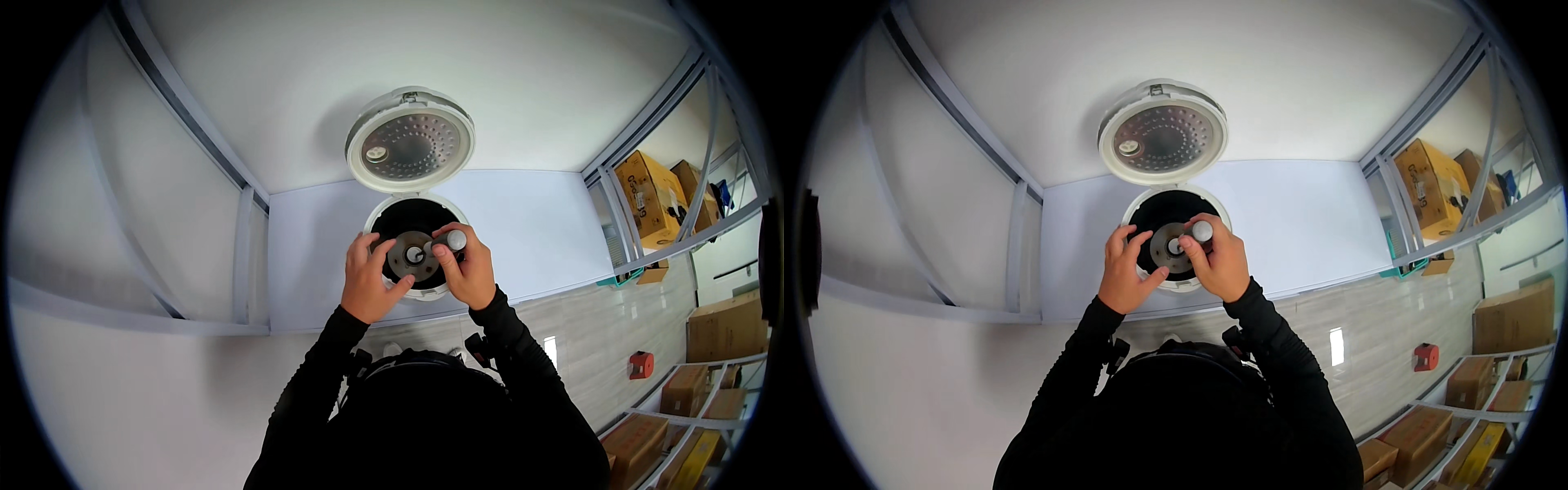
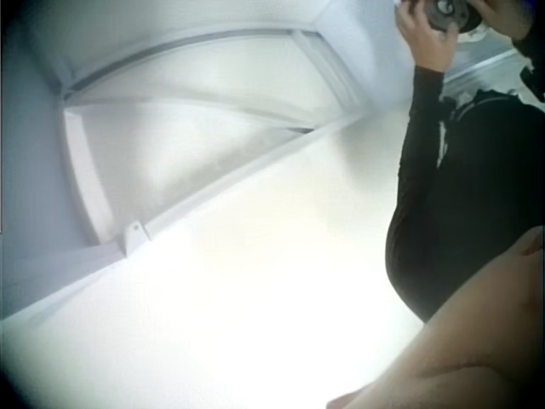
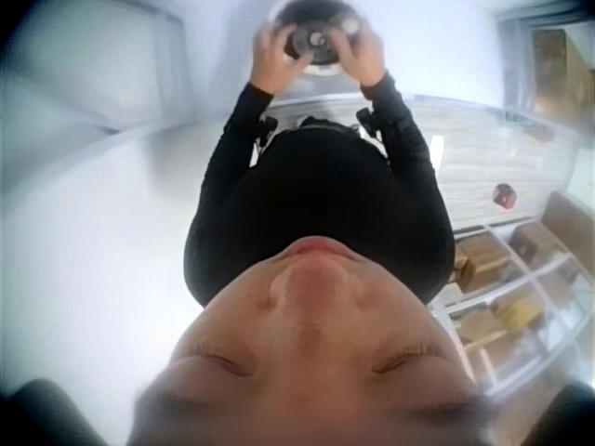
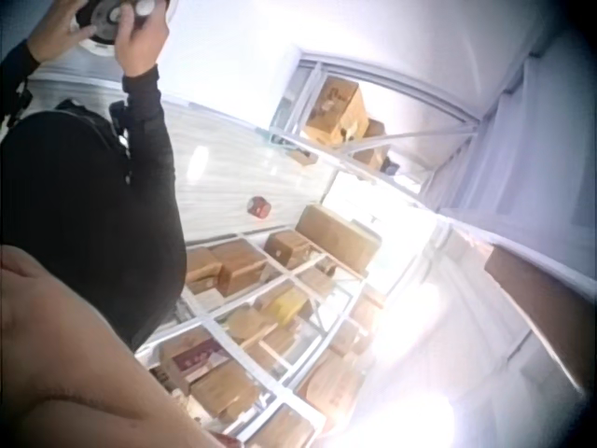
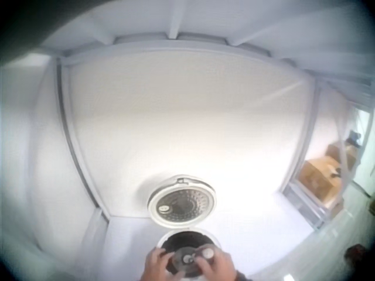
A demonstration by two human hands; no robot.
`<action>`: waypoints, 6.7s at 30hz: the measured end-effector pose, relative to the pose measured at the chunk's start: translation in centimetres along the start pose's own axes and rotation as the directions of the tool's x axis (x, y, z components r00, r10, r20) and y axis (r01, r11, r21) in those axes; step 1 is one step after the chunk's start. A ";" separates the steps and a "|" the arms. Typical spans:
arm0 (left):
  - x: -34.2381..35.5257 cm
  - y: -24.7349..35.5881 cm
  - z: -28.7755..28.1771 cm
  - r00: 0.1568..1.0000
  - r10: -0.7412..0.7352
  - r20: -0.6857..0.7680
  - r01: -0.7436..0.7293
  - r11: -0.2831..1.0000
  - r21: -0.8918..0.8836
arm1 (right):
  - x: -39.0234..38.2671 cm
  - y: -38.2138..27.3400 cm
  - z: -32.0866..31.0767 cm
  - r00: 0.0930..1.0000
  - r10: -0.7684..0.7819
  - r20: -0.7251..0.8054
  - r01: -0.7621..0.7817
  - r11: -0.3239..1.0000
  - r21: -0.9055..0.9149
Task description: The person uses a screwdriver to remove screws from a white circular lid, then places the lid on a white cylindrical appliance. They continue to remove screws from the lid and place them on the table. The person then uses the screwdriver to remove screws from the appliance itself.
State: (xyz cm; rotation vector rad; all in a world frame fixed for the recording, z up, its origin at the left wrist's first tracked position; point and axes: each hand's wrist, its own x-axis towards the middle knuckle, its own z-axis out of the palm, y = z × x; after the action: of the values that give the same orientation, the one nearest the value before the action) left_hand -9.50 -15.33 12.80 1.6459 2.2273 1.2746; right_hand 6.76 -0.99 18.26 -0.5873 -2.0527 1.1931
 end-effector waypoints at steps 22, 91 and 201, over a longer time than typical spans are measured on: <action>-0.3 0.0 0.1 1.000 0.022 -0.005 -0.022 0.998 0.066 | -0.2 -0.6 0.5 1.000 -0.003 -0.025 0.001 0.998 -0.069; 4.8 21.6 18.2 1.000 0.016 0.024 -0.015 0.999 -0.035 | -3.1 25.8 -28.3 0.970 0.180 0.165 0.032 0.576 -0.817; 1.2 14.7 23.2 0.819 -0.565 -0.101 0.487 0.778 -0.397 | -6.1 17.8 -28.3 0.916 0.303 0.261 -0.285 0.953 -0.107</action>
State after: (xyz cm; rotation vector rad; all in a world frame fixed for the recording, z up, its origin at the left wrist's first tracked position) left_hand 13.01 -0.30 7.96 0.6979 2.1633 1.6038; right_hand 32.69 19.56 10.45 -0.8265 -2.3029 1.4524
